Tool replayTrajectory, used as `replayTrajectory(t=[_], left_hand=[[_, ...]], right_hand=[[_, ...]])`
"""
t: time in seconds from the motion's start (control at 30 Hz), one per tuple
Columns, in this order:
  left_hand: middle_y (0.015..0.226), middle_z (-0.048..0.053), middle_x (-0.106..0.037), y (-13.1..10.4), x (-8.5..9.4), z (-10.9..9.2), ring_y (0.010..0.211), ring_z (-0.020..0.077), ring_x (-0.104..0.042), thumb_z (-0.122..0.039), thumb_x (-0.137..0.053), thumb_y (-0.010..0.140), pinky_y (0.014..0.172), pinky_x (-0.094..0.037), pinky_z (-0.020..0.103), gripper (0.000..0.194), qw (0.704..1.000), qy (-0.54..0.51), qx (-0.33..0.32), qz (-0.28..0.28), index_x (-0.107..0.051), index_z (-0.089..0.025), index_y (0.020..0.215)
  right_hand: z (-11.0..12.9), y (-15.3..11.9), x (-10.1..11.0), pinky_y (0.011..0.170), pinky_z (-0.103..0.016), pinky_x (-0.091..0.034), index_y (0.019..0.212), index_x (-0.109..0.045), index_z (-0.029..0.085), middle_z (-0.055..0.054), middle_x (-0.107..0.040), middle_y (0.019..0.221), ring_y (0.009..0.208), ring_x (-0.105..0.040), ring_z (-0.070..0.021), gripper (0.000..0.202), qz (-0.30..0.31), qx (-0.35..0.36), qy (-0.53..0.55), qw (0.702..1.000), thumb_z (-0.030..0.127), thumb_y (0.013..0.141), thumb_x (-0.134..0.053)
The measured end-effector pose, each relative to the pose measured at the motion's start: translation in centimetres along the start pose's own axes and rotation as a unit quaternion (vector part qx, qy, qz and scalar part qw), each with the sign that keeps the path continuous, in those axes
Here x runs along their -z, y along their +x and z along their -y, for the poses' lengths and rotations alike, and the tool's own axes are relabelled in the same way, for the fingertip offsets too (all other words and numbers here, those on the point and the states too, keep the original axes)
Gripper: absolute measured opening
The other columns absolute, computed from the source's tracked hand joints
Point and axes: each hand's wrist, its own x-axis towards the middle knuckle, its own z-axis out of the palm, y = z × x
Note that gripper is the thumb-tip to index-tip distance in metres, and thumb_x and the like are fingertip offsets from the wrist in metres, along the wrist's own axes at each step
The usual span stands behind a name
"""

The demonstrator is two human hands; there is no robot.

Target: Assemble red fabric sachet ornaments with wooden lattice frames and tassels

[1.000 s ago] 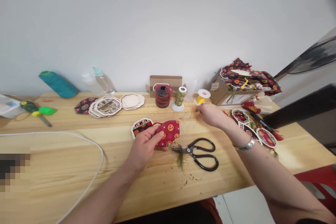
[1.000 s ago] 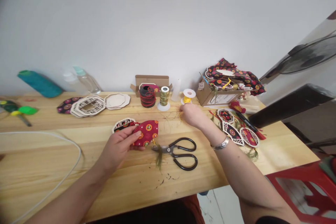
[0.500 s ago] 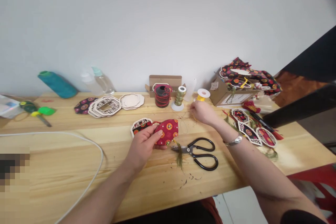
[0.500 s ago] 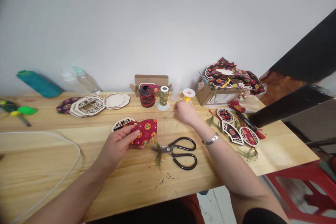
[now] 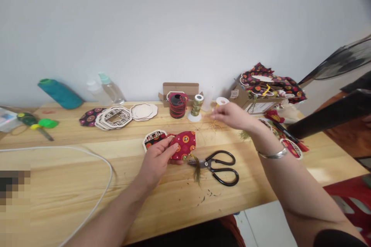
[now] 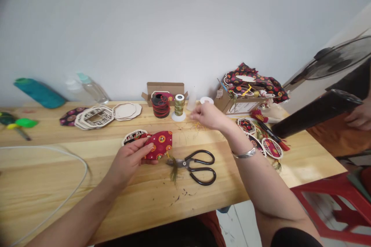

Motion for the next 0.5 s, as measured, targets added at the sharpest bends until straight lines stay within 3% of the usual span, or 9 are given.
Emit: replayTrajectory(t=[0.03, 0.1, 0.23, 0.4, 0.5], left_hand=[[0.085, 0.006, -0.073, 0.0, 0.0, 0.0, 0.069, 0.0167, -0.064, -0.039, -0.076, 0.068, 0.055, -0.059, 0.027, 0.043, 1.0, 0.0, 0.0, 0.001, -0.07, -0.015, 0.104], [0.084, 0.006, -0.073, 0.0, 0.0, 0.1, 0.069, 0.0165, -0.064, -0.04, -0.075, 0.069, 0.055, -0.059, 0.027, 0.042, 1.0, 0.002, -0.001, 0.006, -0.071, -0.014, 0.103], [0.083, 0.006, -0.073, 0.0, 0.0, 0.1, 0.069, 0.0166, -0.064, -0.04, -0.075, 0.069, 0.055, -0.059, 0.027, 0.041, 1.0, 0.005, 0.001, 0.01, -0.071, -0.015, 0.102], [0.083, 0.006, -0.073, 0.1, 0.1, 0.1, 0.069, 0.0164, -0.064, -0.038, -0.075, 0.069, 0.055, -0.059, 0.027, 0.04, 1.0, -0.003, 0.002, 0.002, -0.071, -0.015, 0.102], [0.083, 0.006, -0.073, 0.1, 0.1, 0.1, 0.068, 0.0161, -0.064, -0.038, -0.076, 0.069, 0.054, -0.059, 0.026, 0.042, 1.0, -0.01, 0.003, 0.001, -0.07, -0.014, 0.103]], right_hand=[[-0.4, -0.1, -0.7, 0.055, -0.023, -0.033, 0.066, -0.066, 0.014, -0.002, -0.06, 0.06, 0.057, -0.049, -0.0115, 0.022, 0.034, -0.021, -0.071, 0.997, 0.029, 0.08, -0.057], [-1.2, -0.2, -2.4, 0.055, -0.024, -0.032, 0.065, -0.068, 0.015, -0.005, -0.065, 0.064, 0.06, -0.054, -0.0145, 0.022, 0.041, -0.066, -0.18, 0.981, 0.028, 0.079, -0.057], [-1.9, -0.8, -4.5, 0.056, -0.024, -0.033, 0.069, -0.07, 0.015, -0.01, -0.071, 0.075, 0.068, -0.06, -0.0166, 0.023, 0.016, -0.088, -0.223, 0.971, 0.019, 0.078, -0.049], [-3.2, -2.0, -2.1, 0.056, -0.023, -0.032, 0.074, -0.067, 0.015, -0.005, -0.068, 0.07, 0.062, -0.057, -0.0137, 0.023, -0.028, -0.062, -0.177, 0.982, 0.021, 0.082, -0.046], [-4.3, -2.9, -0.1, 0.056, -0.022, -0.033, 0.073, -0.066, 0.016, -0.003, -0.066, 0.067, 0.061, -0.056, -0.0138, 0.023, -0.007, -0.059, -0.17, 0.984, 0.024, 0.082, -0.048]])
